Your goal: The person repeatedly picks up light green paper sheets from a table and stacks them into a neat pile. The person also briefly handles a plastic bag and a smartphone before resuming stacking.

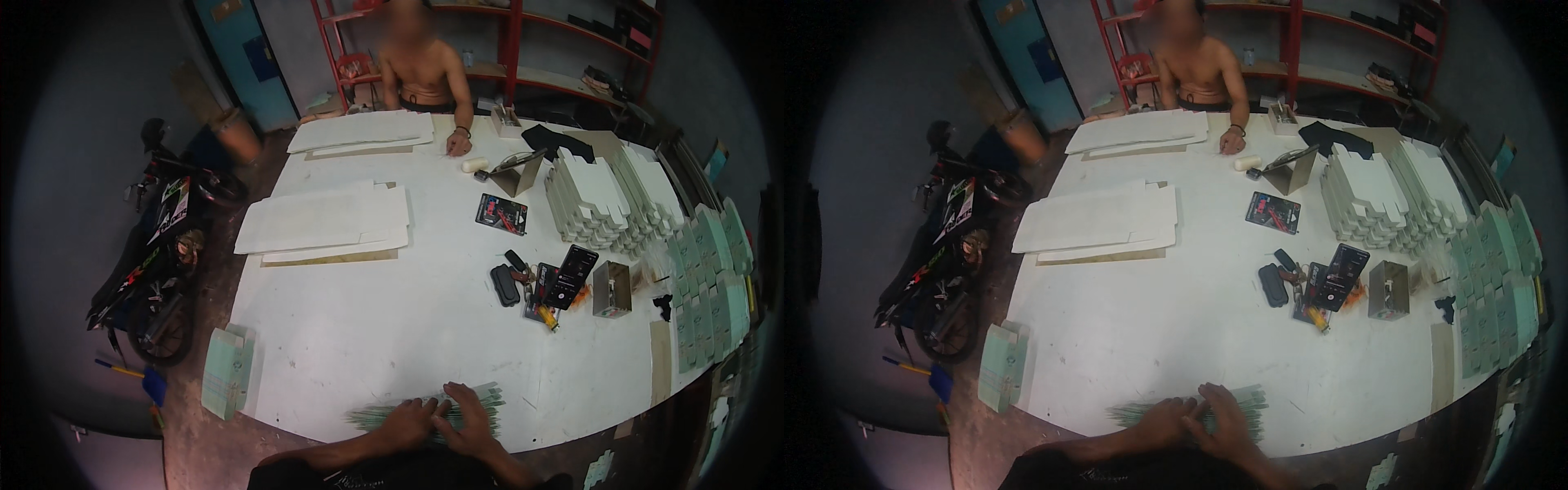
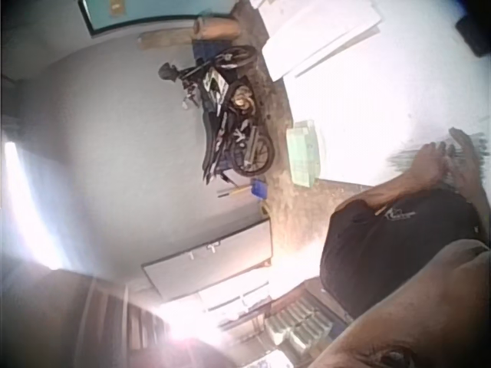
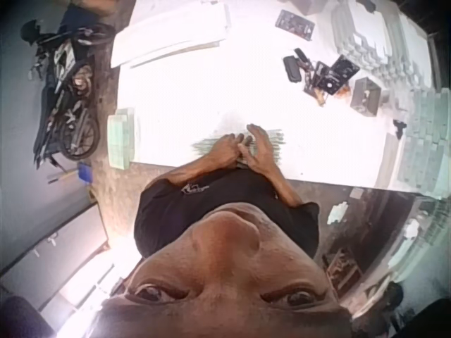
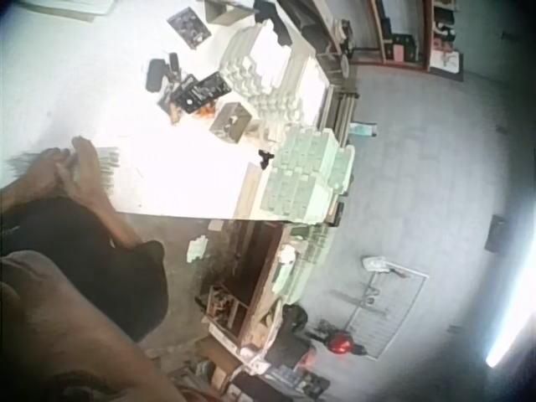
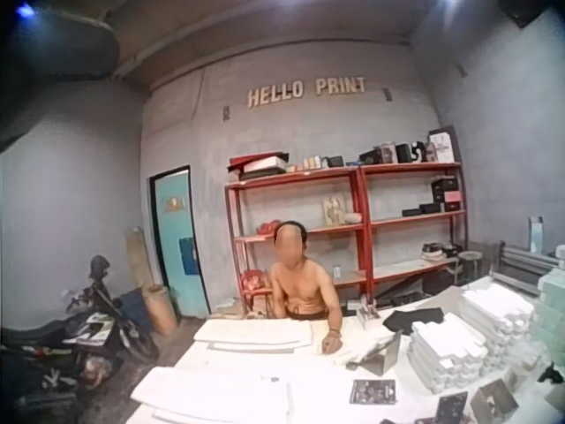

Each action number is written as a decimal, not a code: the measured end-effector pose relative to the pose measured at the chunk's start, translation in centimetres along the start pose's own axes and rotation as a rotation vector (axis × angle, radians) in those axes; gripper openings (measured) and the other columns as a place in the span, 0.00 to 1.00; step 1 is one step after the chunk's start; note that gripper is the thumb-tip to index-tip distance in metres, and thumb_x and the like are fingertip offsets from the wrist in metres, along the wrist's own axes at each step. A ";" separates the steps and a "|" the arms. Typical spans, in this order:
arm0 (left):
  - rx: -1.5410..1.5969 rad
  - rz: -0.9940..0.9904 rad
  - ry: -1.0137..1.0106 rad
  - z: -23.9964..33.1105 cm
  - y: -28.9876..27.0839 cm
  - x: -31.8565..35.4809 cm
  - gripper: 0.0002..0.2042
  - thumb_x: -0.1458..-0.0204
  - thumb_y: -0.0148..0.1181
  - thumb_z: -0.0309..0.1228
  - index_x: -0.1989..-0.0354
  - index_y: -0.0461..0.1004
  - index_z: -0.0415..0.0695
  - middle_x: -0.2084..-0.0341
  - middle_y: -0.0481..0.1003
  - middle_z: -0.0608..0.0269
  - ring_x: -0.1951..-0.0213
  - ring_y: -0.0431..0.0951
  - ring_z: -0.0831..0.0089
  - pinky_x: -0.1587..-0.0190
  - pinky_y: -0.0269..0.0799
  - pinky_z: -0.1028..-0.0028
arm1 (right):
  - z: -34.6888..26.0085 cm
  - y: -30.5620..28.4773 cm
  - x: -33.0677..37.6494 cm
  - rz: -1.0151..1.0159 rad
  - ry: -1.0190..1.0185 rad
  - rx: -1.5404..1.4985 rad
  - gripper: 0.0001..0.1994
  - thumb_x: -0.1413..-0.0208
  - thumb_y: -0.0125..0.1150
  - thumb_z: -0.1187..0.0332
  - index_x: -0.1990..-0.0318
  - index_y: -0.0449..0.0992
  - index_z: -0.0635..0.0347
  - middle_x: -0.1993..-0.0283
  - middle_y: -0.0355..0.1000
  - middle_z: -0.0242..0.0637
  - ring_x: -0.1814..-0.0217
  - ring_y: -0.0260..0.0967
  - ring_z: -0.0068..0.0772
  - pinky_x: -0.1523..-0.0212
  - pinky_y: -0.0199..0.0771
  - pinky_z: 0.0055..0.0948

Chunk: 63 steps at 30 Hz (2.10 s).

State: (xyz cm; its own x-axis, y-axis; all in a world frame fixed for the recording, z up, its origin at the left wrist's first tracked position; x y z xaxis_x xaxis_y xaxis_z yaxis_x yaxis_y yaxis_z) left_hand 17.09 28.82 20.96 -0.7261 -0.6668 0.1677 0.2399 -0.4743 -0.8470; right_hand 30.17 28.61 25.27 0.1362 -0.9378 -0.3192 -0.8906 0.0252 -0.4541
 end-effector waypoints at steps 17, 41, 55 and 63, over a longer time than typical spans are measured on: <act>-0.095 -0.112 0.029 -0.1 -1.4 -1.2 0.27 0.49 0.63 0.36 0.43 0.72 0.31 0.54 0.77 0.41 0.55 0.80 0.48 0.50 0.76 0.53 | 1.1 2.4 -0.4 -0.289 0.077 0.200 0.37 0.42 0.69 0.45 0.33 0.71 0.62 0.33 0.69 0.53 0.28 0.65 0.56 0.25 0.54 0.59; 0.634 -0.597 -0.031 -9.3 -1.3 -5.5 0.41 0.34 0.44 0.66 0.33 0.73 0.38 0.38 0.74 0.40 0.35 0.74 0.50 0.33 0.67 0.55 | 0.8 2.9 1.5 -0.462 0.100 0.711 0.55 0.45 0.59 0.27 0.26 0.60 0.69 0.21 0.48 0.70 0.17 0.37 0.76 0.31 0.27 0.91; 0.805 -0.614 -0.058 -11.0 -1.5 -7.6 0.52 0.39 0.14 0.75 0.29 0.70 0.44 0.31 0.69 0.43 0.30 0.68 0.49 0.29 0.64 0.53 | 0.0 7.7 1.2 -0.538 -0.036 0.673 0.55 0.43 0.48 0.21 0.24 0.61 0.64 0.19 0.39 0.73 0.14 0.27 0.73 0.30 0.30 0.89; 0.784 -0.587 -0.005 -11.0 -0.5 -7.4 0.53 0.39 0.15 0.75 0.29 0.70 0.44 0.32 0.70 0.44 0.30 0.68 0.50 0.30 0.65 0.56 | -0.6 7.8 2.6 -0.553 -0.059 0.653 0.54 0.42 0.49 0.23 0.23 0.59 0.61 0.18 0.40 0.69 0.15 0.32 0.74 0.30 0.34 0.88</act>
State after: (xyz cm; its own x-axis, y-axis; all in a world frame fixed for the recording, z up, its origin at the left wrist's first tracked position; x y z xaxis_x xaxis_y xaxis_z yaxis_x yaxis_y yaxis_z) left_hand 15.26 40.34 14.57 -0.8646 -0.2043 0.4591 0.2026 -0.9778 -0.0536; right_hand 23.29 26.18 21.44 0.5155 -0.8551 0.0551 -0.2633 -0.2192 -0.9395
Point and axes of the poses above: each hand's wrist, its own x-axis away from the middle knuckle, its own y-axis out of the palm, z = x × y, the point moved 7 cm from there along -x, towards the middle knuckle
